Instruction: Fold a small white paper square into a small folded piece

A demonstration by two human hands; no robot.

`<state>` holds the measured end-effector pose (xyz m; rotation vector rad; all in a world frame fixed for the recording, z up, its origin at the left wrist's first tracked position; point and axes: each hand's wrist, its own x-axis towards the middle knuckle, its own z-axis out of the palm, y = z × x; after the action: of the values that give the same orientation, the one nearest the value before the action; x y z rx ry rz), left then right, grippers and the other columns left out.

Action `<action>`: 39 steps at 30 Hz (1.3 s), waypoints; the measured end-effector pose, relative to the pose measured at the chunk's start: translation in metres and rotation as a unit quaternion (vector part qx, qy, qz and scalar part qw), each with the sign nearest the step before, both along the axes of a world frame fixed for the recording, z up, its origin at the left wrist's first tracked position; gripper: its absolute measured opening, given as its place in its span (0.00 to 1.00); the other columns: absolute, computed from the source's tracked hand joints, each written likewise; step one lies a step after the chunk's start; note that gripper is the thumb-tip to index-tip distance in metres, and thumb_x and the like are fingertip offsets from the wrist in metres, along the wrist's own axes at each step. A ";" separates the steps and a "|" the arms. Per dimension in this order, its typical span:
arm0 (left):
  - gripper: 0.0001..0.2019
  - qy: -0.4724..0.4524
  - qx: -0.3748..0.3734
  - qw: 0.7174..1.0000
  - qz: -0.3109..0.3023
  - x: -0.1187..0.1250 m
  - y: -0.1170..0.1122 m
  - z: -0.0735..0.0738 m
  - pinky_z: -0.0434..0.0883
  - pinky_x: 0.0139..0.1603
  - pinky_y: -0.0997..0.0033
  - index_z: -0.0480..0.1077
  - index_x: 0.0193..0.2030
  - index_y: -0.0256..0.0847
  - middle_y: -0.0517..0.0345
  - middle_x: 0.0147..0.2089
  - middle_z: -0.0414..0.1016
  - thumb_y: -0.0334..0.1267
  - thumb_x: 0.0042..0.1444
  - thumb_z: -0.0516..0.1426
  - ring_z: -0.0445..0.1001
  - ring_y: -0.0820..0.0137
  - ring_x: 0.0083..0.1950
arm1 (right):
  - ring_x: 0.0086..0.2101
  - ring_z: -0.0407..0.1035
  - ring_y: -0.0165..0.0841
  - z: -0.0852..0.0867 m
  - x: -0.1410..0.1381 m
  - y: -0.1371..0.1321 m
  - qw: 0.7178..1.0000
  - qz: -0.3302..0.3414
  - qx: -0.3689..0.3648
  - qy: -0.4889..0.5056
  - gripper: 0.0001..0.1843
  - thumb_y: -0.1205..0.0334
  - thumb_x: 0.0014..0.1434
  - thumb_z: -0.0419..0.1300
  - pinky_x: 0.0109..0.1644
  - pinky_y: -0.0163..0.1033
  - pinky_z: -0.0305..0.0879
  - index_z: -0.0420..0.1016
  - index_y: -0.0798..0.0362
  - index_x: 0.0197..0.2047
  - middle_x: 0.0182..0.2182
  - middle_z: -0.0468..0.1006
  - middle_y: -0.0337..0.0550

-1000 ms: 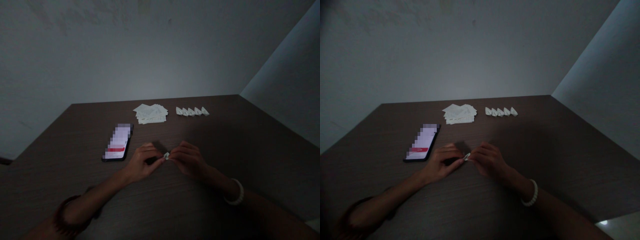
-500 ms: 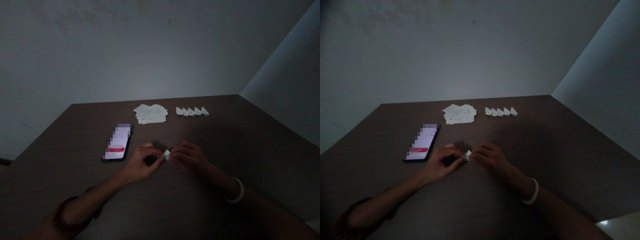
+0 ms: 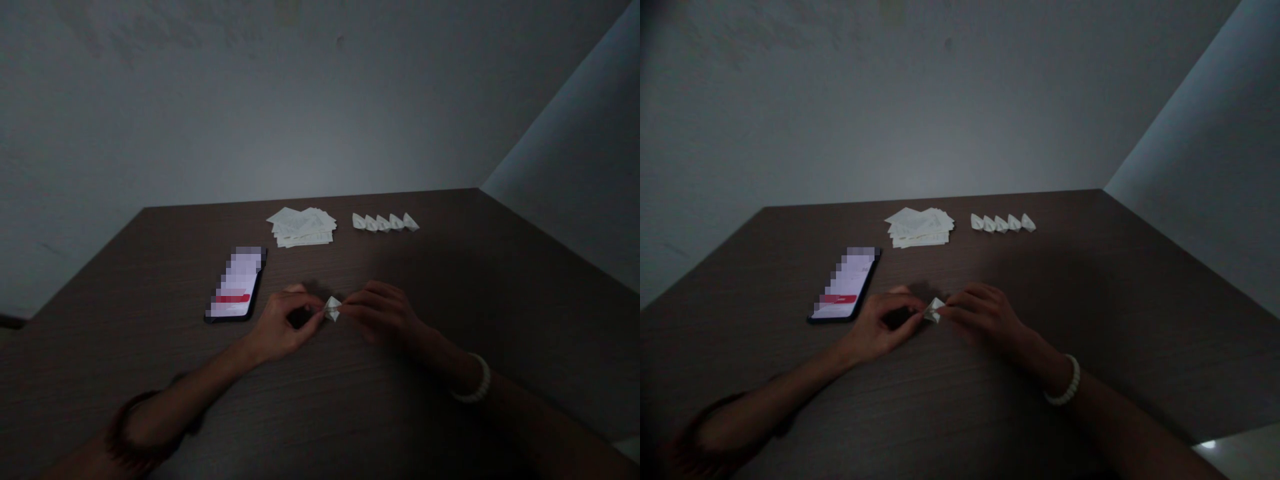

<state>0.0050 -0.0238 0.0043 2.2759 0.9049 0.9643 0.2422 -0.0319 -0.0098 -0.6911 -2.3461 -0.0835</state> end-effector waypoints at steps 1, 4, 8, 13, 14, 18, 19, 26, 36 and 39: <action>0.07 0.000 -0.001 1.000 0.000 0.000 0.000 0.000 0.68 0.33 0.69 0.75 0.36 0.36 0.54 0.30 0.73 0.36 0.58 0.56 0.70 0.70 0.32 | 0.34 0.67 0.31 0.000 -0.001 0.000 1.000 -0.007 -0.004 0.011 0.08 0.67 0.60 0.59 0.40 0.37 0.65 0.73 0.49 0.44 0.37 0.79 0.38; 0.07 0.002 -0.002 1.000 -0.004 0.000 0.000 0.000 0.68 0.33 0.69 0.75 0.37 0.36 0.55 0.30 0.73 0.36 0.57 0.57 0.70 0.71 0.32 | 0.32 0.67 0.30 -0.002 -0.003 0.001 0.998 -0.027 -0.020 0.045 0.03 0.65 0.59 0.61 0.38 0.37 0.65 0.74 0.50 0.37 0.33 0.79 0.39; 0.07 0.005 0.000 1.000 -0.003 -0.001 0.001 -0.002 0.68 0.33 0.70 0.75 0.37 0.37 0.55 0.30 0.73 0.36 0.57 0.57 0.70 0.71 0.32 | 0.32 0.69 0.31 -0.007 -0.004 0.002 0.992 -0.051 -0.068 0.092 0.03 0.66 0.58 0.60 0.37 0.37 0.65 0.74 0.51 0.37 0.31 0.79 0.39; 0.07 0.030 -0.006 1.000 -0.007 -0.002 0.003 -0.006 0.68 0.36 0.69 0.74 0.39 0.37 0.55 0.33 0.74 0.35 0.56 0.57 0.71 0.70 0.34 | 0.32 0.69 0.31 -0.012 -0.004 0.004 0.986 -0.061 -0.124 0.095 0.11 0.67 0.57 0.59 0.39 0.38 0.66 0.74 0.52 0.45 0.34 0.79 0.42; 0.08 0.037 -0.006 0.999 -0.006 -0.002 0.003 -0.007 0.69 0.36 0.68 0.74 0.40 0.37 0.55 0.33 0.74 0.36 0.55 0.57 0.71 0.69 0.34 | 0.33 0.69 0.32 -0.013 -0.003 0.004 0.986 -0.060 -0.130 0.083 0.12 0.68 0.57 0.59 0.39 0.38 0.66 0.74 0.52 0.45 0.34 0.79 0.42; 0.12 0.077 0.010 0.997 -0.011 -0.004 0.005 -0.011 0.70 0.39 0.65 0.73 0.44 0.37 0.54 0.35 0.74 0.35 0.53 0.57 0.71 0.66 0.37 | 0.34 0.68 0.33 -0.014 -0.002 0.005 0.989 -0.044 -0.137 0.043 0.13 0.70 0.56 0.57 0.41 0.39 0.65 0.74 0.52 0.45 0.34 0.78 0.42; 0.13 0.088 0.019 0.996 -0.016 -0.004 0.005 -0.012 0.70 0.40 0.64 0.73 0.45 0.37 0.54 0.36 0.75 0.34 0.53 0.57 0.71 0.65 0.38 | 0.35 0.68 0.33 -0.014 -0.002 0.005 0.989 -0.039 -0.136 0.038 0.13 0.70 0.56 0.57 0.41 0.38 0.65 0.74 0.52 0.45 0.34 0.78 0.42; 0.15 0.132 0.070 0.987 -0.063 0.001 0.004 -0.010 0.68 0.47 0.59 0.70 0.47 0.38 0.54 0.40 0.75 0.30 0.53 0.53 0.70 0.64 0.42 | 0.34 0.66 0.33 -0.012 -0.007 0.004 0.986 -0.056 -0.154 0.018 0.06 0.66 0.58 0.58 0.38 0.38 0.62 0.75 0.51 0.38 0.31 0.75 0.40; 0.10 0.134 0.043 0.987 -0.072 0.003 0.003 -0.005 0.66 0.48 0.59 0.71 0.45 0.39 0.54 0.43 0.75 0.36 0.58 0.55 0.69 0.63 0.45 | 0.29 0.65 0.30 -0.009 -0.014 0.005 0.981 -0.090 -0.174 0.016 0.02 0.66 0.57 0.59 0.35 0.36 0.59 0.73 0.52 0.32 0.26 0.75 0.38; 0.09 0.134 0.037 0.989 -0.057 0.005 0.003 -0.005 0.67 0.46 0.60 0.72 0.44 0.38 0.54 0.42 0.76 0.38 0.61 0.53 0.69 0.64 0.43 | 0.27 0.65 0.30 -0.010 -0.015 0.005 0.982 -0.099 -0.160 -0.002 0.04 0.65 0.58 0.59 0.34 0.36 0.58 0.74 0.52 0.32 0.25 0.75 0.37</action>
<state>0.0096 -0.0206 -0.0003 2.5336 0.8461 0.6623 0.2276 -0.0265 -0.0195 -1.0803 -2.3118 0.2090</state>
